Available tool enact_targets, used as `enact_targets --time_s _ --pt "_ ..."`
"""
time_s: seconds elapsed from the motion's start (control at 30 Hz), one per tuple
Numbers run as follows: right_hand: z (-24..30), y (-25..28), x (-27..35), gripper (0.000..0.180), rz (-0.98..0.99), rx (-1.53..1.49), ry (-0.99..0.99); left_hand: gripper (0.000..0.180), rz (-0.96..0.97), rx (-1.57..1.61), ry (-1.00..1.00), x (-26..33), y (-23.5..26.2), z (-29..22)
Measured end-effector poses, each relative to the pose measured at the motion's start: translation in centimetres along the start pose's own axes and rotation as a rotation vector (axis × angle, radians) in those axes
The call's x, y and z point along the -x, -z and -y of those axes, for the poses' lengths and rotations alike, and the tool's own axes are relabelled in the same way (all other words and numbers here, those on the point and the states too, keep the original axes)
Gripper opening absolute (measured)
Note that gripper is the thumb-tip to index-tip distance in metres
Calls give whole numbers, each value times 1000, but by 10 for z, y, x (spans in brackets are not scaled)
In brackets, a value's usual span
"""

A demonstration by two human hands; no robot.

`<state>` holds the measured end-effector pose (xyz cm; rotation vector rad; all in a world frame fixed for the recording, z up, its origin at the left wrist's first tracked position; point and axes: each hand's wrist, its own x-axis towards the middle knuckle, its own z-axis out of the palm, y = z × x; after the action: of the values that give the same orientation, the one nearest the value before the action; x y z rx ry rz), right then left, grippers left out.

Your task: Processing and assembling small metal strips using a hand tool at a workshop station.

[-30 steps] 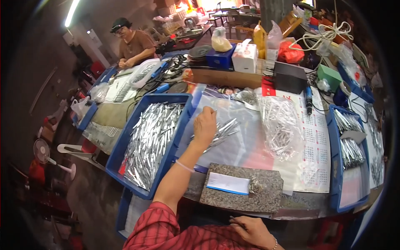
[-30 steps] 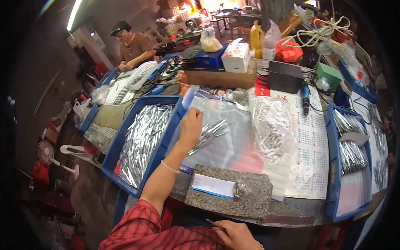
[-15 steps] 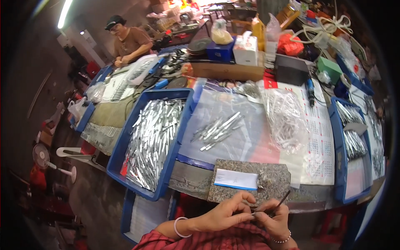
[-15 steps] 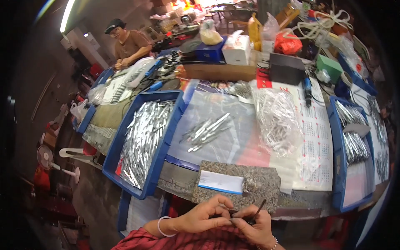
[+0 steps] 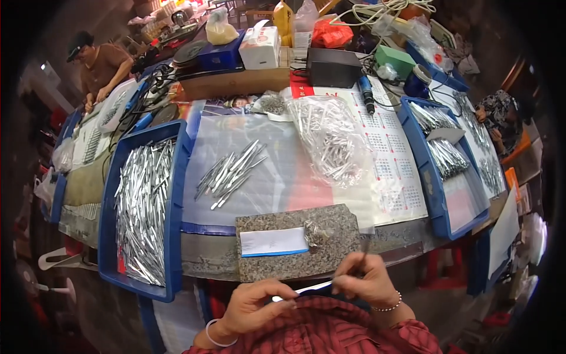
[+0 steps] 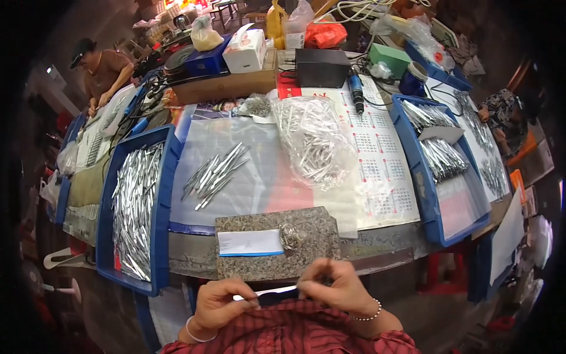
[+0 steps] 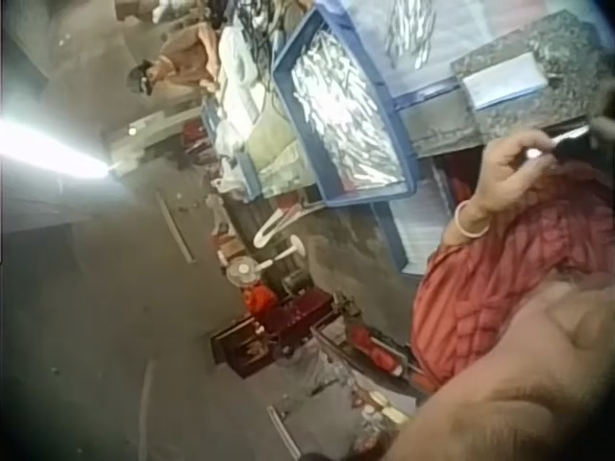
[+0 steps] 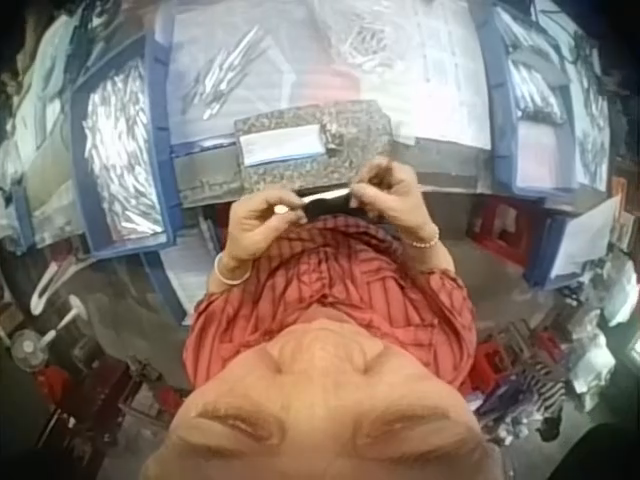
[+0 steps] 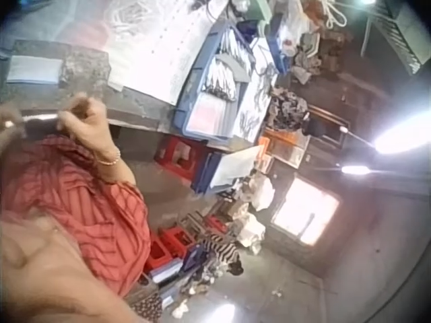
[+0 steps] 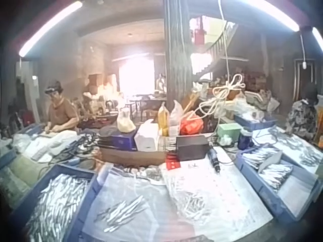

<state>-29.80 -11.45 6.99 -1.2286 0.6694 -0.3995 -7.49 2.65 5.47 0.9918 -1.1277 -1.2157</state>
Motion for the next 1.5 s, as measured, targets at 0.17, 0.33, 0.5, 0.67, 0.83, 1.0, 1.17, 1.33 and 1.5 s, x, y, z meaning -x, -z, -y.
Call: enact_targets --time_s 0.17,0.33,0.5,0.67,0.83,1.0,1.17,1.33,1.5 --pt "12 34 -35 5 -165 590 373 12 -311 131 -6 11 -1 3" --pt "48 60 -123 10 -297 1037 535 14 -388 101 7 23 2 3" --pt "26 72 -182 13 -217 1474 524 14 -474 102 38 34 0 5" --pt "8 79 -199 7 -179 1612 608 28 -551 -15 -6 40 4 7" --pt "17 77 -180 8 -313 1453 715 13 -499 -38 -84 44 11 18" --pt "44 44 -125 9 -302 404 397 15 -539 187 -45 34 3 18" --pt "38 2 -60 15 -44 -40 44 14 -558 159 106 12 -4 18" --pt "12 -16 -42 15 15 -108 -6 15 -432 28 156 -13 -12 14" --pt "-6 -21 -40 13 43 -131 -39 15 -397 -12 138 -10 -14 15"
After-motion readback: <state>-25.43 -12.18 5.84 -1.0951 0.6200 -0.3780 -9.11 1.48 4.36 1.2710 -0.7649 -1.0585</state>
